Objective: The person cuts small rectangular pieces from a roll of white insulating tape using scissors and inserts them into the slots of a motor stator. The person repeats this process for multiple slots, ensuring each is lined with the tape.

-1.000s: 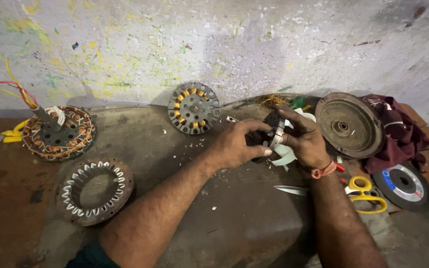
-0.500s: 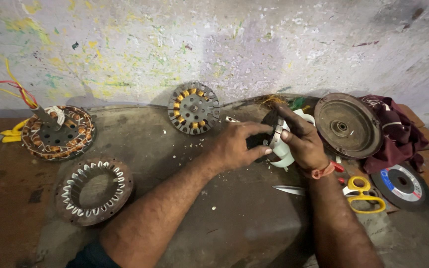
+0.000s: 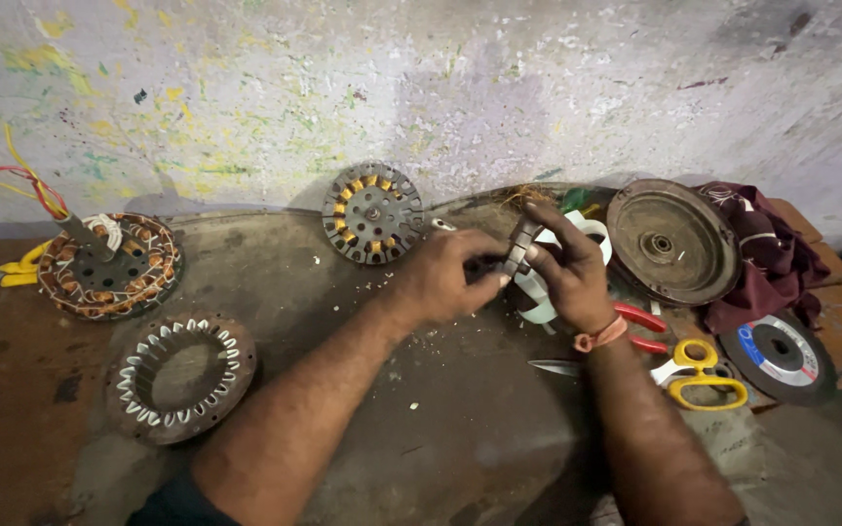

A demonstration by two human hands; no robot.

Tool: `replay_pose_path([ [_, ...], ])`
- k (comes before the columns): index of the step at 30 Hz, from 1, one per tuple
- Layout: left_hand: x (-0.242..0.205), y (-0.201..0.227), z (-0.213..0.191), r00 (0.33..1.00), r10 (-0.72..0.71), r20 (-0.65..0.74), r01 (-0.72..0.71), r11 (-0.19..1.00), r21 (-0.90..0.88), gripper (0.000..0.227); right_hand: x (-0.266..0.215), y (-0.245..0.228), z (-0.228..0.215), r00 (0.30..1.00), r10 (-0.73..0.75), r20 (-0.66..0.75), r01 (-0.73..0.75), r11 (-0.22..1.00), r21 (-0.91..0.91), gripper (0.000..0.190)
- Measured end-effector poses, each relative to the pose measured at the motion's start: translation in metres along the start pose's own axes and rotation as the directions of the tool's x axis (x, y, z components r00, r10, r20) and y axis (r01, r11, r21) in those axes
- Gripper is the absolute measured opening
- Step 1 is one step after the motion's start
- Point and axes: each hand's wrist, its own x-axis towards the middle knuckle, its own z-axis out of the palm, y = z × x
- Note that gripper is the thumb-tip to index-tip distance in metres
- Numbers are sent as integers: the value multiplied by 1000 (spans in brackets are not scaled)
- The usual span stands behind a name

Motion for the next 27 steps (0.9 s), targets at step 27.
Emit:
replay_pose_path([
  [27, 2, -32, -4, 992, -116, -44, 107, 980, -167, 68, -8, -39, 33, 901, -422, 101, 374, 639, -672, 23],
])
